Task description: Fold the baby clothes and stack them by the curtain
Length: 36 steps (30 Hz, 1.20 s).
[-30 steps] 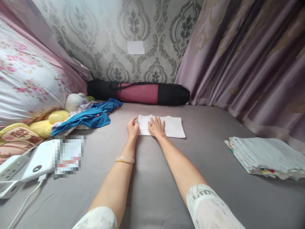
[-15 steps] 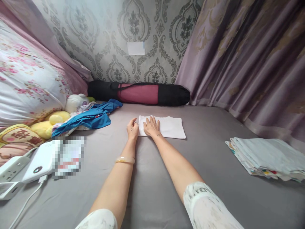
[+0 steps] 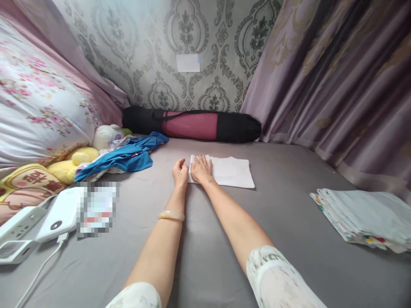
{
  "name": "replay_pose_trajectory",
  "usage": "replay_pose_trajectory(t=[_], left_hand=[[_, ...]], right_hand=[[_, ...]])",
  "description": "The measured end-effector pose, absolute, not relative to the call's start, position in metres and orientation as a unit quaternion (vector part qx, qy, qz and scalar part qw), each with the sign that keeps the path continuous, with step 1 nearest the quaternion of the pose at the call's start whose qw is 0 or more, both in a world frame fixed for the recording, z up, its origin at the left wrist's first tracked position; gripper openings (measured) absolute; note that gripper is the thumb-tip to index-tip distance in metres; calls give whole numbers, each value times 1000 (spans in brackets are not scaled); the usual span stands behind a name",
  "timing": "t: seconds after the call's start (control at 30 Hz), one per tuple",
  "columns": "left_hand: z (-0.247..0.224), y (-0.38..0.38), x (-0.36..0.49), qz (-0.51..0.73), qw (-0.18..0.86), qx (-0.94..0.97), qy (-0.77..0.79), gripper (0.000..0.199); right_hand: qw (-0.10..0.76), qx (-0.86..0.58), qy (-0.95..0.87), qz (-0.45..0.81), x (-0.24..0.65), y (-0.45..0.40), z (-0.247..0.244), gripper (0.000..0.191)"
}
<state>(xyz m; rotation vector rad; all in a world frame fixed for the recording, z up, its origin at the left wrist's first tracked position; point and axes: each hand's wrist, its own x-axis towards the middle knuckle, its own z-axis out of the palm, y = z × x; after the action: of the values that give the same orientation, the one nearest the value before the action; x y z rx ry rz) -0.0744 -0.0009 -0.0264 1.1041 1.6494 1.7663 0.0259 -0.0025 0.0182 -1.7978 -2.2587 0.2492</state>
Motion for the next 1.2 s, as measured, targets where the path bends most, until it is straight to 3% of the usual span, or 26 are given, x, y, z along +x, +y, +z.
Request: replay_pose_trajectory(t=[0.73,1.03,1.2], left_hand=[[-21,-1,-72,658,251,352,617,27],[-24,2,-74,644,232,378,623,27],[-26,5,-75,639,239,376,627,28]], right_hand=[[85,-562,-816,100,5,15,13,58],[156,-539,-821,103,23,1,22,55],[107,-523,-841,92,38,-21,18,55]])
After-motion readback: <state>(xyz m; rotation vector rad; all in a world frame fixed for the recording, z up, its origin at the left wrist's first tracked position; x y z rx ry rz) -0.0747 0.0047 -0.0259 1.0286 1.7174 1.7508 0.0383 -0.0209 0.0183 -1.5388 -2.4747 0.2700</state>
